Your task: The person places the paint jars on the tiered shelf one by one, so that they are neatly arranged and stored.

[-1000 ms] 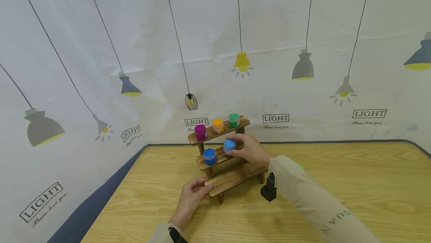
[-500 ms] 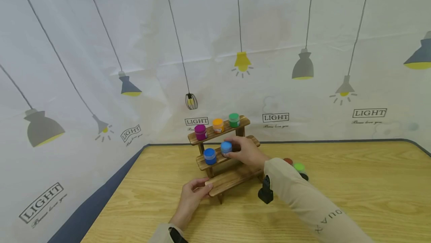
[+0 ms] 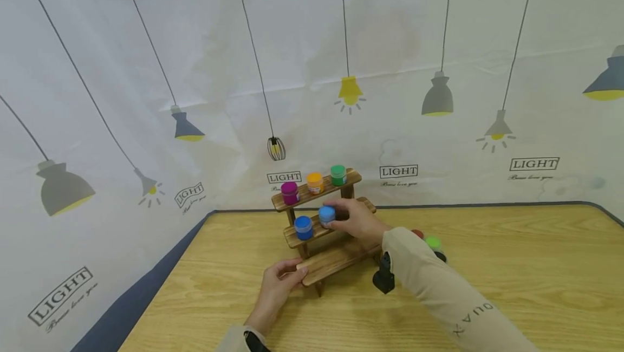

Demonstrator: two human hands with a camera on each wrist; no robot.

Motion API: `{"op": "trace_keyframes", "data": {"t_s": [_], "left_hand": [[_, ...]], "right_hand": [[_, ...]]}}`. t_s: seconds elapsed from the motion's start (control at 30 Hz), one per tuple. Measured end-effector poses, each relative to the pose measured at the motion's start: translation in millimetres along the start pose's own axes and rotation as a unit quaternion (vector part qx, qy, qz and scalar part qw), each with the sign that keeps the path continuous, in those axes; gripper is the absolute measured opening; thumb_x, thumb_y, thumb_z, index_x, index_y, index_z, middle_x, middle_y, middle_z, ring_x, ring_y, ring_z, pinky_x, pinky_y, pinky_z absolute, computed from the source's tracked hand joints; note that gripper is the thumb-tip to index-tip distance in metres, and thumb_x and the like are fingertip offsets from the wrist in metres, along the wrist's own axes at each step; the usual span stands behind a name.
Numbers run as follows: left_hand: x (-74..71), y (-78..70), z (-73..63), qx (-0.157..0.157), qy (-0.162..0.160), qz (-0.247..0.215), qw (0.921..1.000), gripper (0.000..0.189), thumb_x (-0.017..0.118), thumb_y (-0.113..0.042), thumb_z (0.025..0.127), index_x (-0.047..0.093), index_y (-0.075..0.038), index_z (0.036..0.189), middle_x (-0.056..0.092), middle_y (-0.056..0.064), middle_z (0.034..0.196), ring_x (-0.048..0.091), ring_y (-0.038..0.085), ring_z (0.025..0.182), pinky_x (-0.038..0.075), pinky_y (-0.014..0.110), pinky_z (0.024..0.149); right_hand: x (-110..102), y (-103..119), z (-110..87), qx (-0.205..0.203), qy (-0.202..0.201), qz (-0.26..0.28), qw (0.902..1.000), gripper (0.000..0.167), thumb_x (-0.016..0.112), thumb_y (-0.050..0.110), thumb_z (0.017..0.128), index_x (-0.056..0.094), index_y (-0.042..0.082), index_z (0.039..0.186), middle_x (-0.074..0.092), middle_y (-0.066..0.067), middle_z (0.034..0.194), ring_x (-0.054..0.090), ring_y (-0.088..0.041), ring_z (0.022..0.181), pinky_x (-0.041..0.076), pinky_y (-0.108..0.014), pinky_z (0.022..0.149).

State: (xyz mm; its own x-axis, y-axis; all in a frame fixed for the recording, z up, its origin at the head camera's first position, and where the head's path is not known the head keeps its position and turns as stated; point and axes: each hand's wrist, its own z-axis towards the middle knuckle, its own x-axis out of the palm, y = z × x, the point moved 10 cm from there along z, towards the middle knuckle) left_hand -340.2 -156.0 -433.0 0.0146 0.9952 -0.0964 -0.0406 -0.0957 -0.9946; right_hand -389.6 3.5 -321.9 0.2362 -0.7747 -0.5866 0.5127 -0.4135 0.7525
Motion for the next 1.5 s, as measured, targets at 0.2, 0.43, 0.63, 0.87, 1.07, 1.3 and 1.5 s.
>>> {"op": "trace_keyframes", "data": {"t_s": [0.2, 0.43, 0.63, 0.87, 1.07, 1.3, 1.5], "left_hand": [[0.1, -0.5, -2.5, 0.0, 0.001, -0.008, 1.0, 0.039, 0.066, -0.013, 0.081, 0.055, 0.009, 0.112, 0.058, 0.009, 0.093, 0.058, 0.01, 0.076, 0.052, 0.025, 0.063], [0.2, 2.2, -0.7, -0.001, 0.0, -0.003, 1.0, 0.04, 0.067, -0.016, 0.079, 0.057, 0.007, 0.11, 0.058, 0.009, 0.092, 0.059, 0.01, 0.076, 0.052, 0.025, 0.063], [0.0, 0.7, -0.6, 0.003, -0.004, 0.0, 1.0, 0.04, 0.067, -0.015, 0.079, 0.057, 0.008, 0.11, 0.058, 0.01, 0.092, 0.058, 0.009, 0.074, 0.051, 0.023, 0.062], [0.1, 0.1, -0.3, 0.003, 0.0, -0.007, 1.0, 0.039, 0.066, -0.012, 0.08, 0.055, 0.009, 0.111, 0.059, 0.009, 0.092, 0.058, 0.009, 0.074, 0.051, 0.023, 0.061], [0.5, 1.2, -0.1, -0.001, 0.003, -0.008, 1.0, 0.039, 0.066, -0.013, 0.08, 0.055, 0.009, 0.111, 0.058, 0.01, 0.093, 0.059, 0.009, 0.075, 0.051, 0.023, 0.062], [-0.4, 0.5, -0.3, 0.004, -0.002, -0.008, 1.0, 0.039, 0.066, -0.012, 0.08, 0.055, 0.009, 0.111, 0.058, 0.008, 0.091, 0.058, 0.009, 0.075, 0.051, 0.023, 0.061], [-0.1, 1.4, -0.3, 0.0, 0.0, -0.012, 0.9999, 0.039, 0.066, -0.012, 0.08, 0.055, 0.009, 0.112, 0.058, 0.008, 0.091, 0.058, 0.009, 0.076, 0.052, 0.024, 0.062]], "right_hand": [[1.6, 0.2, -2.1, 0.011, -0.002, 0.0, 0.9999, 0.044, 0.06, 0.006, 0.084, 0.048, 0.002, 0.125, 0.052, -0.015, 0.12, 0.048, -0.029, 0.11, 0.041, -0.04, 0.091], [0.9, 2.6, -4.1, 0.002, -0.001, 0.012, 0.9999, 0.048, 0.061, 0.007, 0.083, 0.044, 0.0, 0.128, 0.049, -0.017, 0.122, 0.047, -0.03, 0.111, 0.04, -0.041, 0.092], [-6.6, 3.4, -5.8, -0.015, 0.002, 0.037, 0.9992, 0.051, 0.063, 0.005, 0.082, 0.041, -0.002, 0.128, 0.051, -0.02, 0.119, 0.048, -0.031, 0.109, 0.042, -0.041, 0.089], [-22.8, 2.8, -14.2, -0.021, -0.003, 0.023, 0.9995, 0.045, 0.06, 0.004, 0.083, 0.044, -0.002, 0.125, 0.051, -0.023, 0.117, 0.051, -0.034, 0.104, 0.047, -0.039, 0.082], [-41.5, 3.3, -30.5, -0.016, -0.008, 0.01, 0.9998, 0.041, 0.06, 0.011, 0.085, 0.048, -0.001, 0.122, 0.052, -0.021, 0.114, 0.054, -0.031, 0.098, 0.049, -0.037, 0.077], [-62.8, 5.0, -53.5, -0.027, -0.004, 0.008, 0.9996, 0.039, 0.059, 0.011, 0.086, 0.048, -0.002, 0.121, 0.052, -0.022, 0.114, 0.055, -0.03, 0.095, 0.05, -0.032, 0.074], [-82.6, -8.4, -77.6, -0.019, -0.011, -0.024, 0.9995, 0.035, 0.06, 0.013, 0.085, 0.052, -0.001, 0.116, 0.056, -0.016, 0.105, 0.056, -0.027, 0.092, 0.051, -0.031, 0.07]]}}
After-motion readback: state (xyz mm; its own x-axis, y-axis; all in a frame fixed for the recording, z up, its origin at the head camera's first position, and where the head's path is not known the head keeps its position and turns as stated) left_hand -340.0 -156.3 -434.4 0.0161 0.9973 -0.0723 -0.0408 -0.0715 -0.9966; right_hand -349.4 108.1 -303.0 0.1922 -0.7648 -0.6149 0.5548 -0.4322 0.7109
